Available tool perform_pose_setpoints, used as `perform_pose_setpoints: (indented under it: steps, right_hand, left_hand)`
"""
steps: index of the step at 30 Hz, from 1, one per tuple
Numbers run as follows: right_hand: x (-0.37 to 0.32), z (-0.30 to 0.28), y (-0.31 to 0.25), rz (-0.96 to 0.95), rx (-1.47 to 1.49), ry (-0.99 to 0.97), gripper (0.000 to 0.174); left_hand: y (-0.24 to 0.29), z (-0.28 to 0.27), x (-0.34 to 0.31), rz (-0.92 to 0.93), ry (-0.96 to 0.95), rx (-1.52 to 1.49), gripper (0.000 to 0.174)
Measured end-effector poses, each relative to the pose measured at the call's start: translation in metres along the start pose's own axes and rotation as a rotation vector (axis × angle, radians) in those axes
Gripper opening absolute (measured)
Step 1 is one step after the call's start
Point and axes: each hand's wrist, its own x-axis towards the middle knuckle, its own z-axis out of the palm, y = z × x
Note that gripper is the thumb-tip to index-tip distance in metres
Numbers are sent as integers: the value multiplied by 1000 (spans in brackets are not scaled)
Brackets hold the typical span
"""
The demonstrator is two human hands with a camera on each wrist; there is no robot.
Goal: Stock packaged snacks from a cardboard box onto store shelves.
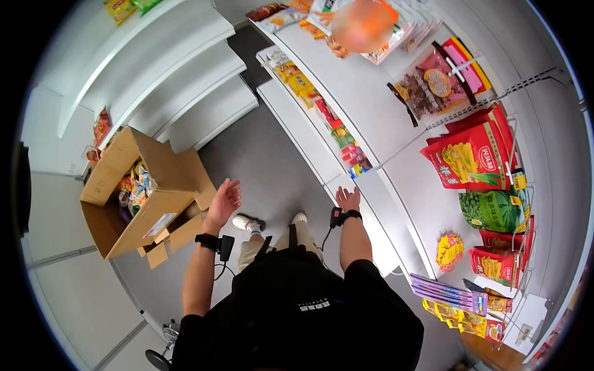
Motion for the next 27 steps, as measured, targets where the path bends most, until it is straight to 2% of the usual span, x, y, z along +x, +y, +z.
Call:
perform_pose_setpoints:
  steps: [5, 9, 10, 11, 12, 14, 16, 19, 22, 27]
  right_hand:
    - [-8, 1, 4, 36, 73, 26, 59]
    - [12, -10, 12, 46, 103, 29, 55]
    - [12, -9, 14, 51, 92, 7, 44]
    - [21, -9, 20, 28, 102, -1, 45]
    - [7, 3, 27, 33, 89, 3, 47]
    - [4, 20, 42, 8, 88, 13, 63]
    - [-9, 43, 59, 16, 65, 16, 64]
    - [-22, 75, 89, 26, 21, -9, 58]
    - [-28, 108, 121, 20, -41, -29, 51]
    - [-42, 164, 187, 30, -195, -86, 51]
  left_hand:
    - [27, -37, -15, 63, 25, -11, 46]
    - [50, -92, -29, 125, 106, -87, 48]
    - [56, -107, -35, 142, 129, -124, 48]
    - [64, -118, -43, 171, 154, -153, 46]
    - [72, -130, -49, 195, 178, -169, 45]
    - [87, -157, -57, 239, 221, -201, 44]
    - [98, -189, -60, 269, 275, -242, 37]
    - [109, -237, -63, 308, 296, -341, 28]
    - [112, -274, -68, 339, 328, -403, 28]
    - [106, -317, -78, 350, 395, -440, 40]
